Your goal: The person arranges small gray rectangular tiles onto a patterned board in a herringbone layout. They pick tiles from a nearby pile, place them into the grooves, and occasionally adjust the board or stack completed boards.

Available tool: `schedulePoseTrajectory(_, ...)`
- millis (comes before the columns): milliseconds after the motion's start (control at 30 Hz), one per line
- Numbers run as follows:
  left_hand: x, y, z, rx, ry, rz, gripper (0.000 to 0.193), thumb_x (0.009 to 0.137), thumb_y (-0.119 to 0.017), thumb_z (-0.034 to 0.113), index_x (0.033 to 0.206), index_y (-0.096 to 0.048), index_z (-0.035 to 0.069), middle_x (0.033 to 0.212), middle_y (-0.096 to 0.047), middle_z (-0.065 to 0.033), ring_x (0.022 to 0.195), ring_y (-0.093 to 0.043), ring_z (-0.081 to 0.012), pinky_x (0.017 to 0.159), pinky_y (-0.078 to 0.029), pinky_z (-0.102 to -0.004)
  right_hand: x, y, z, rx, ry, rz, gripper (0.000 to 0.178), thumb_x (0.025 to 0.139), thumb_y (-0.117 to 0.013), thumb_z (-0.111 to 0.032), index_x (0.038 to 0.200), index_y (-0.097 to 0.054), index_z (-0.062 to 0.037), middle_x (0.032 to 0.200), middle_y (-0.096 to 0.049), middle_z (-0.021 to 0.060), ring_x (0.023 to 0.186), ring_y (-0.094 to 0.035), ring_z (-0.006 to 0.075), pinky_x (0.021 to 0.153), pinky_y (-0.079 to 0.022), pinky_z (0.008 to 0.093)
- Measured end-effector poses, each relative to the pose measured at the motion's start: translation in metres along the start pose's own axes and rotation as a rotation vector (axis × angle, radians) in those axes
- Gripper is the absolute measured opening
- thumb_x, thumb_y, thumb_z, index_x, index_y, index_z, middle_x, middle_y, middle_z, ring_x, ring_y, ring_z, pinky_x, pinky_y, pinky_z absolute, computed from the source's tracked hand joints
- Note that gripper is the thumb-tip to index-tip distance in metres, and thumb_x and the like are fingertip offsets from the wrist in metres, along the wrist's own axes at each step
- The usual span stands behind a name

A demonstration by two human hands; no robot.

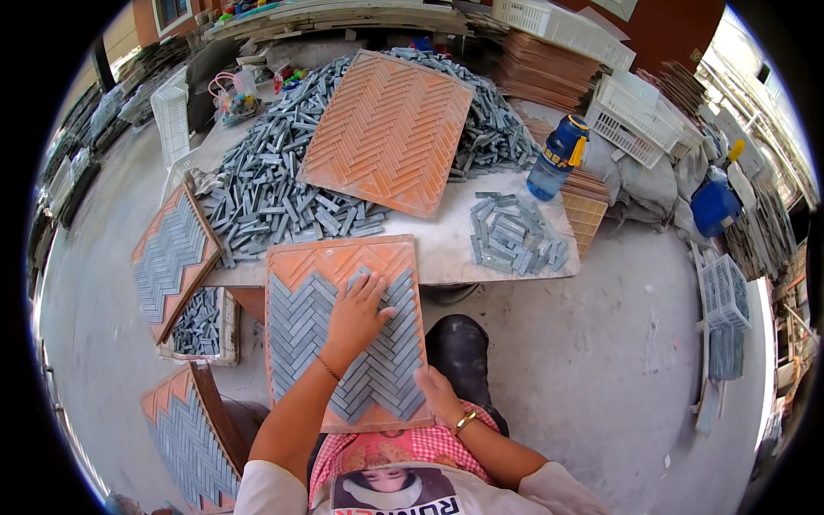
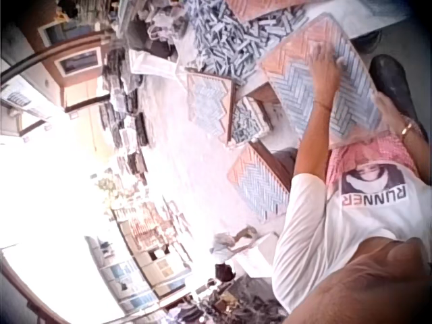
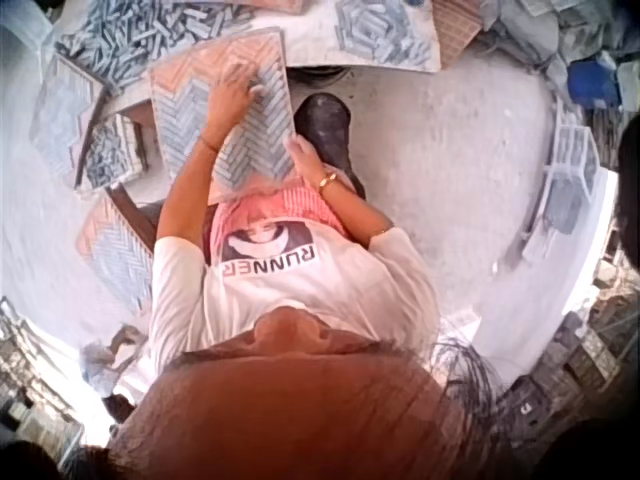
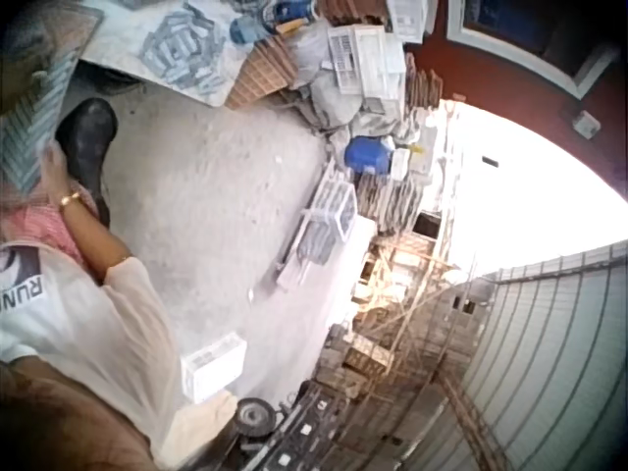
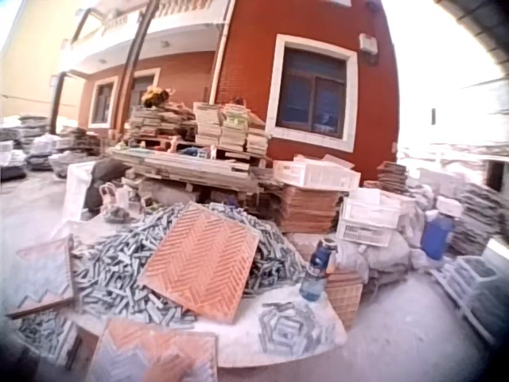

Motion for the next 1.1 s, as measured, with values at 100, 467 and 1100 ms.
schedulePoseTrajectory(100,0.009,0.004,-0.014,-0.035,0.025,0.098,0.068,0.087,-0.058,0.042,0.138,-0.04,0.001,0.145,-0.04,-0.0132,0.135,-0.034,-0.0276,0.111,-0.023,-0.0474,-0.003,-0.001,-0.004,0.027,0.001,0.049,0.034,0.1,-0.048,-0.033,0.105,-0.056,-0.0001,0.092,-0.055,0.0,0.087,-0.048,0.0077,0.082,-0.041,0.0248)
schedulePoseTrajectory(467,-0.012,0.001,0.002,0.017,0.051,0.09,0.078,0.088,-0.048,0.053,0.144,-0.03,0.001,0.151,-0.028,-0.0132,0.141,-0.024,-0.0271,0.115,-0.012,-0.0476,-0.001,0.005,-0.004,-0.045,-0.057,0.047,0.036,0.1,-0.046,-0.036,0.083,-0.051,-0.0045,0.075,-0.041,-0.0051,0.07,-0.037,0.0058,0.064,-0.036,0.0232)
schedulePoseTrajectory(1100,-0.061,0.004,-0.014,0.032,0.297,0.15,0.085,0.083,-0.052,0.058,0.144,-0.031,0.002,0.151,-0.03,-0.0124,0.139,-0.028,-0.0261,0.112,-0.019,-0.0503,-0.007,0.007,-0.014,-0.049,-0.034,0.114,0.03,0.101,-0.045,-0.028,0.085,-0.052,-0.0039,0.076,-0.042,-0.0061,0.072,-0.036,0.0053,0.064,-0.034,0.0225)
Point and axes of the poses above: each hand's wrist, its own x-axis towards the middle knuckle, its own y-axis out of the back of the hand, z = x × y, the point moved 3 cm from there along x, towards the middle knuckle
